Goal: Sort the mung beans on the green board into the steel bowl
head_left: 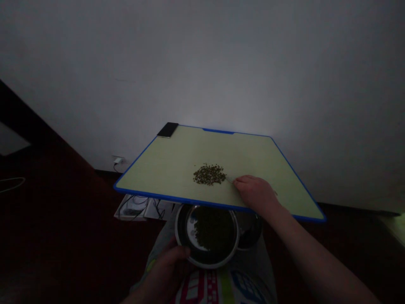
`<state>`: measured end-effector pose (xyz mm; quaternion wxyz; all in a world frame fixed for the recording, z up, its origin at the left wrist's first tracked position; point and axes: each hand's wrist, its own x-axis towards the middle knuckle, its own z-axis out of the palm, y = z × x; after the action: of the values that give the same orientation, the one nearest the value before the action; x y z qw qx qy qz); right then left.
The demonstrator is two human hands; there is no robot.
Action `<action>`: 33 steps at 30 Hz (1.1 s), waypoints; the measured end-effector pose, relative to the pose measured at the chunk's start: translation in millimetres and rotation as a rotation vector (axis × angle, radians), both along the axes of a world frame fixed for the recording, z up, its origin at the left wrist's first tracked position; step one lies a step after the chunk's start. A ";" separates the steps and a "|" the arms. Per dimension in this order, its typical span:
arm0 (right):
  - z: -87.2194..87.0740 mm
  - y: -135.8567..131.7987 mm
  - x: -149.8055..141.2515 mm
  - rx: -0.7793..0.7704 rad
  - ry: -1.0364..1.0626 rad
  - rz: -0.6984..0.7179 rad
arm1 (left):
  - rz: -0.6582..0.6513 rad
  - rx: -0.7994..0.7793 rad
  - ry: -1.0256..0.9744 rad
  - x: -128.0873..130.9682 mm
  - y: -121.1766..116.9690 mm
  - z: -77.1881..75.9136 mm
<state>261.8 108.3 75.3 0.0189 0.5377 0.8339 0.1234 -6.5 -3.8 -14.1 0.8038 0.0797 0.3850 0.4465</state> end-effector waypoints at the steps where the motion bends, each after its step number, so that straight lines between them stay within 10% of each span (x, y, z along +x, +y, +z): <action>1: -0.6 -0.7 -1.1 0.004 0.004 0.003 | -0.003 -0.004 0.005 0.0 0.0 0.6; 33: 13.9 21.5 10.5 -0.063 0.075 -0.080 | -0.013 0.027 0.015 -1.7 -0.9 -4.5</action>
<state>272.2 129.9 89.1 0.0097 0.5739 0.8153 0.0762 -8.3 -4.7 -18.7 0.8026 0.0964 0.3843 0.4459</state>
